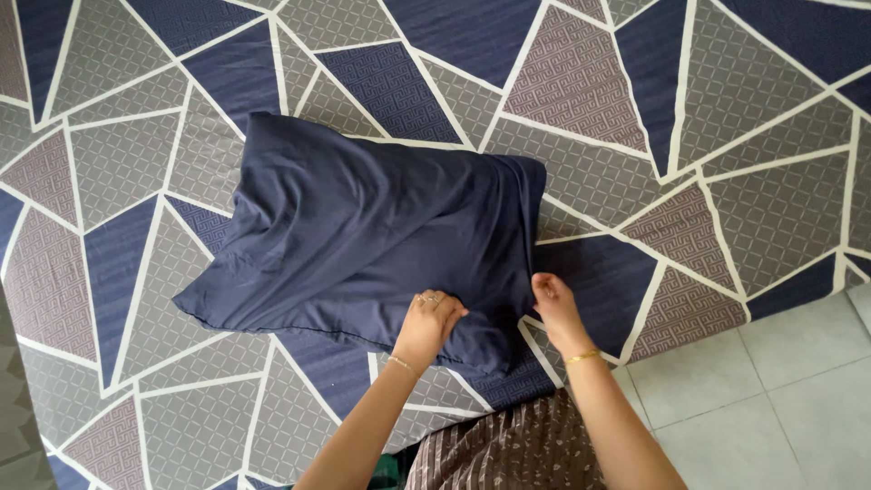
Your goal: The person removes old pillowcases from two pillows and a bolster, then puts fresh cases on them before placing them on a bed.
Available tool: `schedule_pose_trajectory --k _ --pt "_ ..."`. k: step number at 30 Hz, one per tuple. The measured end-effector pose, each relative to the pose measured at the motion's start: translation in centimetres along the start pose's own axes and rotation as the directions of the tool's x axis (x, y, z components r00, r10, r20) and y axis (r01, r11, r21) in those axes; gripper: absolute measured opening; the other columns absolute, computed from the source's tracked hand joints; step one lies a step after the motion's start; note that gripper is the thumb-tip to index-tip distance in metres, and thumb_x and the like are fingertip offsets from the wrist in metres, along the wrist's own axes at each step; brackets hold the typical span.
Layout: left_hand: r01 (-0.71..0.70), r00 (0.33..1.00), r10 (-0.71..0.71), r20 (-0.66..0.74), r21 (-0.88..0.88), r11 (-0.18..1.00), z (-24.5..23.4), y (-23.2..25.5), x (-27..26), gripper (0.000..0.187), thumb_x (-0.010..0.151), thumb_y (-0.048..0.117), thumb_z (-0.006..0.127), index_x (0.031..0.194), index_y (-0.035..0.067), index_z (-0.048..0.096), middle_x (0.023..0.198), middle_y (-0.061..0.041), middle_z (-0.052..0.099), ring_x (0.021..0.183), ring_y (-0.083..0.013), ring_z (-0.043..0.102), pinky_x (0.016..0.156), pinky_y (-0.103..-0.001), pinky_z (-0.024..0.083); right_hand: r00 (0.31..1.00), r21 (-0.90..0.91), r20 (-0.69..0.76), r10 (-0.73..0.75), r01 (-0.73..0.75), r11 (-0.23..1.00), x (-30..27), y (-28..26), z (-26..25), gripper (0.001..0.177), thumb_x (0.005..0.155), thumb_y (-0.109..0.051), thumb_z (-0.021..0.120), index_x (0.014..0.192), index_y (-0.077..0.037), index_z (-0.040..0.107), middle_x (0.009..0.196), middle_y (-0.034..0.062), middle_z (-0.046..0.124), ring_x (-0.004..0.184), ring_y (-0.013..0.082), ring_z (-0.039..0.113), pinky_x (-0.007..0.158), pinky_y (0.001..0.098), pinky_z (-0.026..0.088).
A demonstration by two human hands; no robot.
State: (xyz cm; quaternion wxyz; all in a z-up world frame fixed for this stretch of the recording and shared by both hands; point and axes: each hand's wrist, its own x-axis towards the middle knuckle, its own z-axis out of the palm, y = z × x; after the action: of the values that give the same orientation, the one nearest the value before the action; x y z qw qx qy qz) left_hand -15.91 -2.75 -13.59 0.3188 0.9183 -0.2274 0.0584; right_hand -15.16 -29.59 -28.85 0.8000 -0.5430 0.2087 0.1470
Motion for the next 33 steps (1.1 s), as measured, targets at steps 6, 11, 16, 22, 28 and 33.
schedule_pose_trajectory --k 6,11,16,22,28,33 --pt "0.262 0.870 -0.079 0.487 -0.321 0.910 -2.0 3.3 -3.5 0.018 0.091 0.017 0.075 0.087 0.002 0.067 0.078 -0.014 0.068 0.072 -0.0308 0.066 0.069 -0.042 0.054 0.984 0.457 0.113 0.140 -0.177 0.872 -3.2 -4.4 1.4 0.030 0.107 -0.031 0.050 0.121 -0.006 0.062 0.112 0.0044 0.070 0.097 0.0157 0.067 0.088 0.0317 0.055" --pt "0.222 0.953 -0.162 0.258 -0.221 0.950 0.7 0.2 -5.4 0.008 0.094 0.010 0.068 0.087 0.006 0.069 0.086 -0.012 0.071 0.079 -0.0321 0.068 0.073 -0.042 0.054 0.937 0.145 -0.207 0.280 -0.254 0.956 -4.6 2.8 3.3 0.062 0.104 -0.053 0.045 0.143 -0.005 0.048 0.131 0.0057 0.060 0.112 0.0198 0.059 0.090 0.0366 0.049" --pt "0.576 0.648 -0.633 -0.423 -0.272 0.771 5.4 -1.4 -10.7 0.023 0.094 0.024 0.069 0.094 0.001 0.066 0.088 -0.014 0.066 0.078 -0.0278 0.065 0.072 -0.042 0.055 0.989 -0.639 0.139 -0.045 0.124 0.760 -10.3 12.3 2.1 0.085 0.104 -0.062 0.043 0.150 0.009 0.039 0.134 0.0202 0.060 0.119 0.0282 0.060 0.100 0.0361 0.050" --pt "0.782 0.178 -0.863 -0.474 -0.464 0.416 9.7 -6.8 -15.8 0.039 0.096 0.032 0.072 0.101 -0.004 0.060 0.087 -0.013 0.065 0.078 -0.0263 0.064 0.074 -0.041 0.052 0.960 -0.755 -0.006 0.280 -0.188 0.628 -11.6 14.8 2.0 0.065 0.100 -0.053 0.063 0.092 0.010 0.069 0.082 0.0241 0.070 0.075 0.0313 0.064 0.072 0.0389 0.050" --pt "0.865 0.244 -0.848 -0.471 -0.289 0.409 9.0 -2.8 -17.4 0.034 0.101 0.029 0.064 0.089 -0.001 0.056 0.075 -0.016 0.063 0.068 -0.0327 0.059 0.068 -0.044 0.048 0.962 -0.785 0.186 0.198 0.024 0.619 -9.6 11.0 1.1 0.047 0.091 -0.043 0.068 0.095 0.004 0.072 0.082 0.0126 0.074 0.073 0.0235 0.069 0.072 0.0369 0.053" --pt "0.887 0.205 -0.880 -0.428 -0.299 0.352 8.7 -1.0 -18.7 0.034 0.102 0.031 0.063 0.087 0.000 0.056 0.079 -0.016 0.064 0.073 -0.0340 0.060 0.072 -0.044 0.049 0.896 -0.497 0.286 0.340 -0.164 0.852 -4.5 -1.0 1.4 0.049 0.076 -0.034 0.070 0.121 -0.015 0.062 0.102 0.0007 0.069 0.091 0.0144 0.063 0.077 0.0320 0.053"
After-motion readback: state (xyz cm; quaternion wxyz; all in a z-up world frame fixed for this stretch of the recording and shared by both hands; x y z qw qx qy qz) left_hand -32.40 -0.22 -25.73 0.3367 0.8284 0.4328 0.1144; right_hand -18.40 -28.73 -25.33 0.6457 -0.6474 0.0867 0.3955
